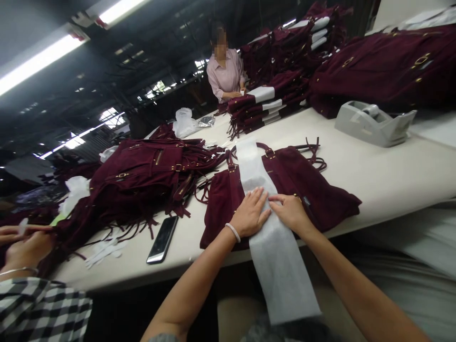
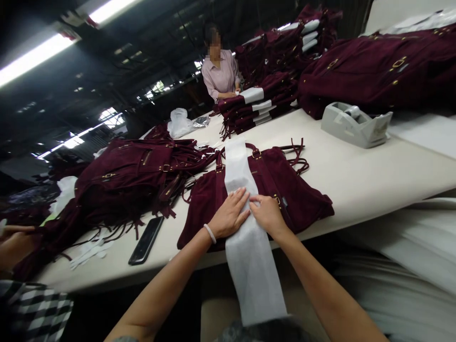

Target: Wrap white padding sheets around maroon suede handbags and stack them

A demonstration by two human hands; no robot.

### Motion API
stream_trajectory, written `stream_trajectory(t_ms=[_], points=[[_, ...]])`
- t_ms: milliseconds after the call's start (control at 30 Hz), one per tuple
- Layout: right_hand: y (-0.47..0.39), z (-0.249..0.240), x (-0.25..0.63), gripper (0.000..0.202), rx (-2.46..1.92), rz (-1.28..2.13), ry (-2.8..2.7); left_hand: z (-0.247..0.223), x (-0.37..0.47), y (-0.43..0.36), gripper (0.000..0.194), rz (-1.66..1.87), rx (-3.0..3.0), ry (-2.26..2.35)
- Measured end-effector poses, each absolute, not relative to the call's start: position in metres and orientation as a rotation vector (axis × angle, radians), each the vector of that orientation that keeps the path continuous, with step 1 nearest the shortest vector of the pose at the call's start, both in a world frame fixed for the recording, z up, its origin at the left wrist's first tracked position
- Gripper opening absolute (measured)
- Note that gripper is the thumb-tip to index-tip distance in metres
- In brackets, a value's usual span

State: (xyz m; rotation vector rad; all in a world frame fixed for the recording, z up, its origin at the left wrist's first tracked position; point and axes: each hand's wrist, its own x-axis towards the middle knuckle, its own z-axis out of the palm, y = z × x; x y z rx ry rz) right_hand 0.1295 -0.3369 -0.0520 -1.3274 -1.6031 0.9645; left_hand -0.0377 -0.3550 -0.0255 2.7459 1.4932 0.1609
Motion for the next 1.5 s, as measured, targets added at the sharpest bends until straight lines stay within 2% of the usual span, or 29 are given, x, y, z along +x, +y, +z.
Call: stream_trajectory(t_ms=[133, 333, 467, 633, 733, 800, 967, 1167, 1333, 1500], points=[[-0.346, -0.046, 0.139, 0.034, -1.36, 0.93, -1.696, -0.037, -0.037, -0.358, 0.056, 0.235, 2.839, 1.488], [-0.422, -0.045, 0.16, 0.062, -1.261, 0.817, -1.685, -0.035, -0.036, -0.365, 0.035, 0.458, 2.974, 1.231], [-0.479, -0.066, 0.159, 0.054, -1.389, 0.674, -1.486, -0.029, -0.034, -0.373, 0.032, 0.49, 2.85, 1.281], [-0.495, -0.105, 0.161, 0.04, -1.321, 1.323, -1.166, -0.02, -0.033, -0.382, 0.042, 0.448, 2.77, 1.259], [-0.478, -0.114, 0.164, 0.045, -1.116, 1.497, -1.083, -0.014, -0.036, -0.387, 0.049, 0.412, 2.749, 1.231], [-0.464, -0.113, 0.164, 0.047, -1.066, 1.481, -1.085, -0.012, -0.037, -0.392, 0.057, 0.374, 2.735, 1.217], [-0.441, -0.107, 0.16, 0.035, -1.115, 1.364, -1.062, -0.021, -0.031, -0.413, 0.09, 0.187, 2.844, 1.226], [-0.44, -0.111, 0.156, 0.032, -1.235, 1.149, -1.013, -0.052, -0.016, -0.432, 0.072, 0.17, 3.032, 1.567], [-0.437, -0.096, 0.161, 0.032, -0.951, 1.259, -1.098, -0.048, -0.02, -0.427, 0.076, 0.322, 2.996, 1.479], [-0.424, -0.078, 0.165, 0.028, -0.898, 1.211, -1.149, -0.021, -0.031, -0.417, 0.084, 0.481, 2.848, 1.376]])
